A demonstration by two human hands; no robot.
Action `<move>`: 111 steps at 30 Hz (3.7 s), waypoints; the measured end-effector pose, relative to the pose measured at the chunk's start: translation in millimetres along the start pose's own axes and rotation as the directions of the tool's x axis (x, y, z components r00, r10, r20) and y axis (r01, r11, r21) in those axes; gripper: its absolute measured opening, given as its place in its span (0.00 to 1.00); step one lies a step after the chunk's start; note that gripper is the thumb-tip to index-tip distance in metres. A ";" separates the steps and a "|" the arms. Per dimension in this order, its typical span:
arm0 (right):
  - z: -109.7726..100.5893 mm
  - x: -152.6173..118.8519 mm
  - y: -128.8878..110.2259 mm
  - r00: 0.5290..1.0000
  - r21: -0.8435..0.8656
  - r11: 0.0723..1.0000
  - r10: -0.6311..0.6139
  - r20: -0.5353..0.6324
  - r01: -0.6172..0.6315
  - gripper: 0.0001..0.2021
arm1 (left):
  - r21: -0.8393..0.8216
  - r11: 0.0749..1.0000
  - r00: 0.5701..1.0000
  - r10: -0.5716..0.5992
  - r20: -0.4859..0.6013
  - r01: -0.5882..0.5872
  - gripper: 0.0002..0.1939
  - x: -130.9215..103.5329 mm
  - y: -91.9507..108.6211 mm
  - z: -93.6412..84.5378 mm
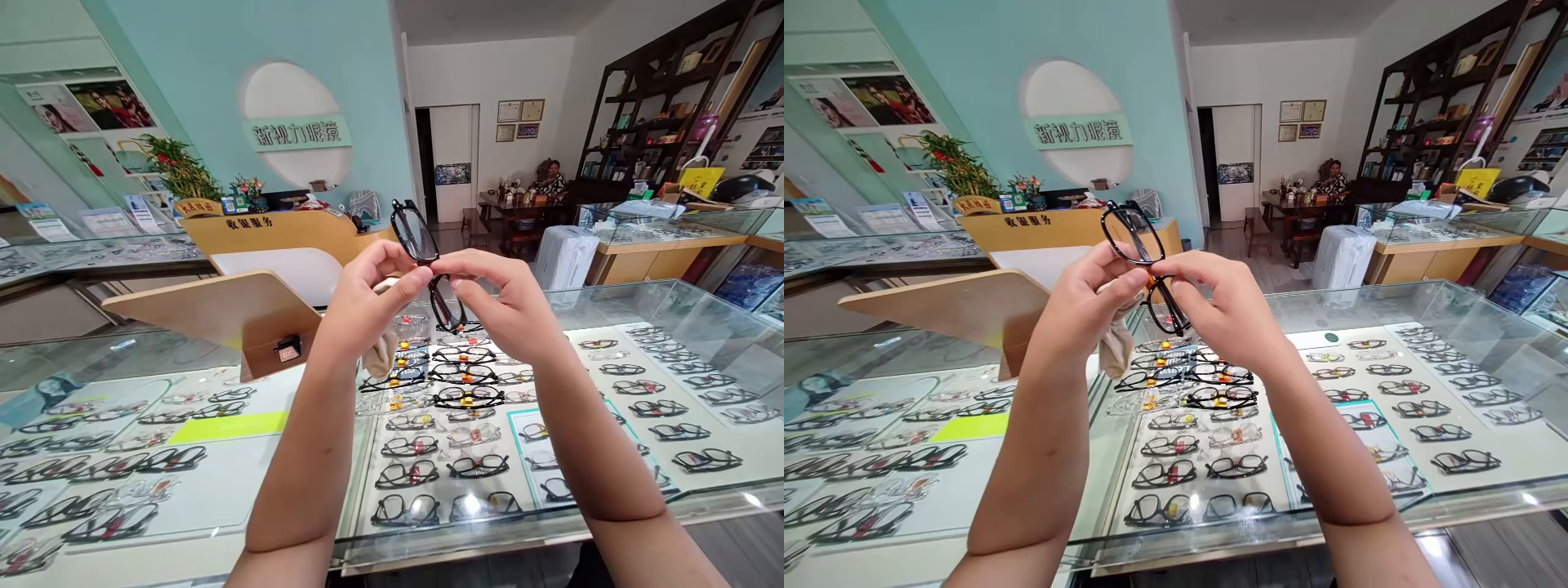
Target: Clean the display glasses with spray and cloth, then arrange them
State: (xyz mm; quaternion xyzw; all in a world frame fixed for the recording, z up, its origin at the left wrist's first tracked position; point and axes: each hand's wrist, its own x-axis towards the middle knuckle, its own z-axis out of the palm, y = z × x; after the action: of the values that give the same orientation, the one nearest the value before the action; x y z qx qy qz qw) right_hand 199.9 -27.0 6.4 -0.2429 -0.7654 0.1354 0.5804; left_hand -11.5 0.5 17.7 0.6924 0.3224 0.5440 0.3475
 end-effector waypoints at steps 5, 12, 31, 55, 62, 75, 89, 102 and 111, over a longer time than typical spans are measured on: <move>2.8 -0.1 -0.4 1.000 -0.003 1.000 -0.005 0.021 0.005 0.16 | -0.048 0.999 0.999 0.002 0.035 0.000 0.22 0.6 -5.0 -2.4; 5.1 -0.2 0.1 1.000 0.019 1.000 -0.012 0.021 0.012 0.15 | -0.032 0.999 1.000 -0.008 0.000 0.008 0.17 0.3 -3.3 -4.2; 6.6 0.3 -4.2 0.998 0.043 0.998 0.054 0.036 -0.055 0.10 | 0.041 0.998 0.998 0.057 0.003 -0.057 0.24 0.1 -1.0 -7.1; 5.1 1.1 -7.5 0.999 0.069 0.997 0.033 -0.008 -0.032 0.08 | 0.089 0.994 0.998 0.059 0.007 -0.059 0.21 1.0 -0.5 -11.2; 0.8 3.0 -10.1 0.980 0.072 0.979 0.194 -0.040 -0.191 0.09 | 0.402 0.906 0.964 0.214 -0.160 -0.135 0.07 0.3 -5.9 -14.6; -5.3 8.4 5.3 0.900 0.329 0.848 0.435 0.014 -0.415 0.14 | 0.597 0.751 0.841 0.492 -0.223 -0.281 0.08 1.2 -10.5 -18.5; -13.2 10.9 14.6 0.887 0.394 0.796 0.435 0.153 -0.459 0.22 | 0.598 0.760 0.770 0.533 -0.350 -0.254 0.15 -0.4 -7.6 -16.6; -25.2 9.5 15.6 0.883 0.579 0.683 0.441 0.161 -0.446 0.21 | 0.521 0.619 0.801 0.538 0.264 -0.587 0.11 0.6 -15.1 3.1; -21.7 9.8 10.4 0.891 0.640 0.657 0.443 0.101 -0.399 0.19 | 0.553 0.489 0.700 0.662 0.268 -0.674 0.08 3.5 -21.4 3.6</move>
State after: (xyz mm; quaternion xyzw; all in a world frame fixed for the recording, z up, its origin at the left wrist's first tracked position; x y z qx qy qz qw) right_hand 220.9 -14.6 15.6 -0.2030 -0.5749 0.5128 0.6044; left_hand -8.7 14.6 1.2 0.8404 0.1834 0.4925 -0.1327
